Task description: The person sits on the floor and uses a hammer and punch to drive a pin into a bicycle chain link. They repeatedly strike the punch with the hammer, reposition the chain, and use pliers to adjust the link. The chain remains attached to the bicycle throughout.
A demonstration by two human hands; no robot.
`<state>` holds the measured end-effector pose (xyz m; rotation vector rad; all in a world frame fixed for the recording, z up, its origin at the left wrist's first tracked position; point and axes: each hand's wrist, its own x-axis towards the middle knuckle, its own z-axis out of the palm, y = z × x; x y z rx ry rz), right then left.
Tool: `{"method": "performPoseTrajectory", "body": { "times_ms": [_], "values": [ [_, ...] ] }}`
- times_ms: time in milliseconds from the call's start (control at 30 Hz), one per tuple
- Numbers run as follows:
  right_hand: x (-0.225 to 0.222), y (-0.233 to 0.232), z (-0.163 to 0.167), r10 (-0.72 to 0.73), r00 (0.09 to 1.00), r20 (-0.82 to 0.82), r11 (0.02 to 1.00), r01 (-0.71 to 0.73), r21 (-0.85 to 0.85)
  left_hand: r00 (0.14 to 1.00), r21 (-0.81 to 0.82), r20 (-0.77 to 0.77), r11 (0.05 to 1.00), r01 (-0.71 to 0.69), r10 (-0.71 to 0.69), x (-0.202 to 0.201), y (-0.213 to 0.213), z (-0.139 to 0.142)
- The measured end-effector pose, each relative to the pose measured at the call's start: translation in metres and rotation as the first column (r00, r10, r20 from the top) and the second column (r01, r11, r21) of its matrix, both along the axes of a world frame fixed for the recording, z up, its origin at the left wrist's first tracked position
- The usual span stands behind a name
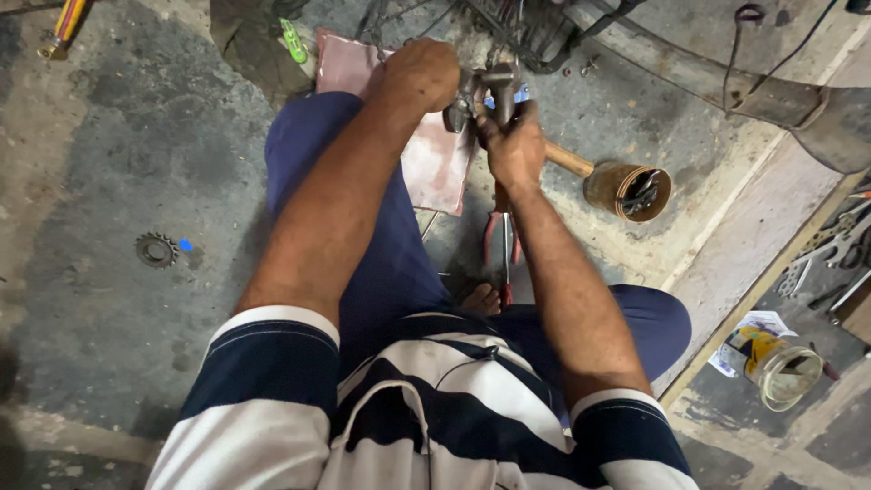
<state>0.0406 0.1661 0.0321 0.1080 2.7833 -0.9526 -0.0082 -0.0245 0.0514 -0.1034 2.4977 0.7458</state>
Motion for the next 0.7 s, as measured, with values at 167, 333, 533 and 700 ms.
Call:
{"method": "performPoseTrajectory", "body": {
  "times_ms": [167, 333, 533, 700],
  "values": [
    [-0.003, 0.002, 0.0, 0.006, 0.997, -0.076, 1.0, -0.008, -0.02, 0.998, -0.023, -0.041, 0.999, 0.046, -0.047, -0.003, 0.001, -0.006],
    [0.009, -0.007, -0.003, -0.107, 0.98, 0.168, 0.899, 0.167, -0.404, 0.999, 0.029, -0.041, 1.0, -0.004, 0.005, 0.005, 0.0, -0.015],
    [0.033, -0.032, -0.006, -0.178, 0.918, 0.356, 0.509, 0.395, -0.765, 1.0, 0.007, -0.018, 1.0, -0.012, 0.012, 0.004, 0.001, -0.016],
    [0.041, -0.025, -0.006, -0.204, 0.861, 0.465, 0.405, 0.507, -0.761, 1.0, -0.013, 0.03, 1.0, -0.007, 0.008, 0.004, -0.001, -0.013]
  ]
}}
